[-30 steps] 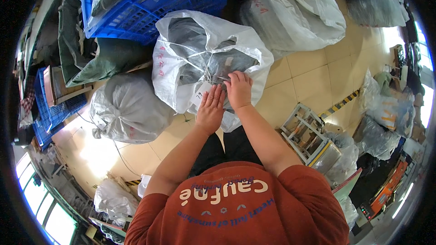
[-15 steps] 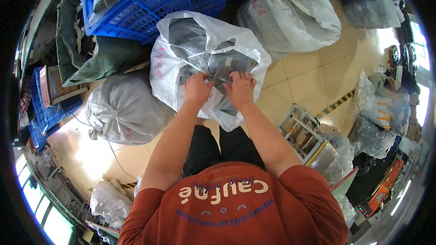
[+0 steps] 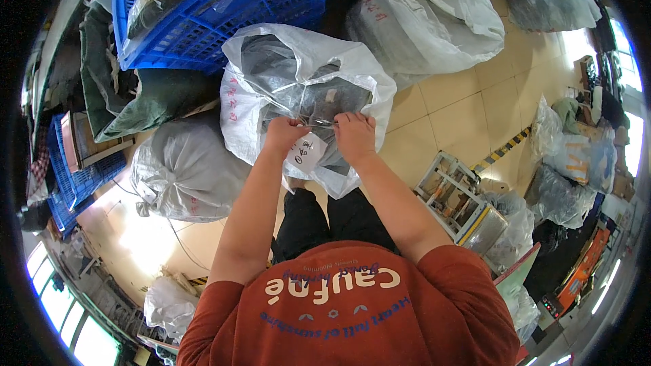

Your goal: Write identification labels on small slips of paper and attach them to large sacks of shoe components.

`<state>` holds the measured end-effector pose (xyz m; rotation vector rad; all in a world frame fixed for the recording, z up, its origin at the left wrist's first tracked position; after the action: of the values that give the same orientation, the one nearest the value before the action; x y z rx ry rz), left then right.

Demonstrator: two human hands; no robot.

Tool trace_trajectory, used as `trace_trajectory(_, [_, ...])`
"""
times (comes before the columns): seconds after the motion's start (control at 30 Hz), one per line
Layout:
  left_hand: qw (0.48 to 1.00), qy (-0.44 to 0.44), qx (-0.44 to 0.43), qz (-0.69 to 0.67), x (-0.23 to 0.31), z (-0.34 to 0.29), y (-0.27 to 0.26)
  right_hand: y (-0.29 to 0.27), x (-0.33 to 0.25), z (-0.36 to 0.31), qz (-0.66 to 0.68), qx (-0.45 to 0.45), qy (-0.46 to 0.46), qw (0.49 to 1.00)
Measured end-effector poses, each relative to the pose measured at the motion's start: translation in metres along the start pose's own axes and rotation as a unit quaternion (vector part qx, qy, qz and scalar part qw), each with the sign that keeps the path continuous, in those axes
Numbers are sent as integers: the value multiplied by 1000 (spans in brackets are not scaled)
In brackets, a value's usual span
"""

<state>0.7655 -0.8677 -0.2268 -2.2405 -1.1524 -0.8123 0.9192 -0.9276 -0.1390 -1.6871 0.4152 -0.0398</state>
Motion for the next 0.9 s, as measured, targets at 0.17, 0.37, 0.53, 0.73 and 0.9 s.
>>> trace_trajectory(0.17, [999,1,-14,35,0,-3,4,14,12,1,-58,-63,59,995])
trace_trajectory(0.37, [999,-25,-34,-27,-8,-6,11,3,17,-7,49,-34,60,996])
trace_trajectory(0.53, [996,-33,-69,-51,-22,-3,13,2,10,-7,59,-49,37,996])
trace_trajectory(0.73, [995,-50,-64,-51,-3,-9,17,1,7,-9,-10,-26,12,1000])
trace_trajectory(0.9, [979,-120,-90,-140,-14,-4,25,3,14,-13,30,-18,36,999])
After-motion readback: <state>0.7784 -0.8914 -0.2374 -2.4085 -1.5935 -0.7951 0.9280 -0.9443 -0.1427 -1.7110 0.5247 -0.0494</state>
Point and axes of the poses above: each hand's wrist, its own z-axis towards the middle knuckle, its own y-axis out of the palm, x = y × z, the point moved 10 cm from there along z, towards the middle knuckle, and after that the axes turned 11 degrees about -z, right-handed, at the moved point
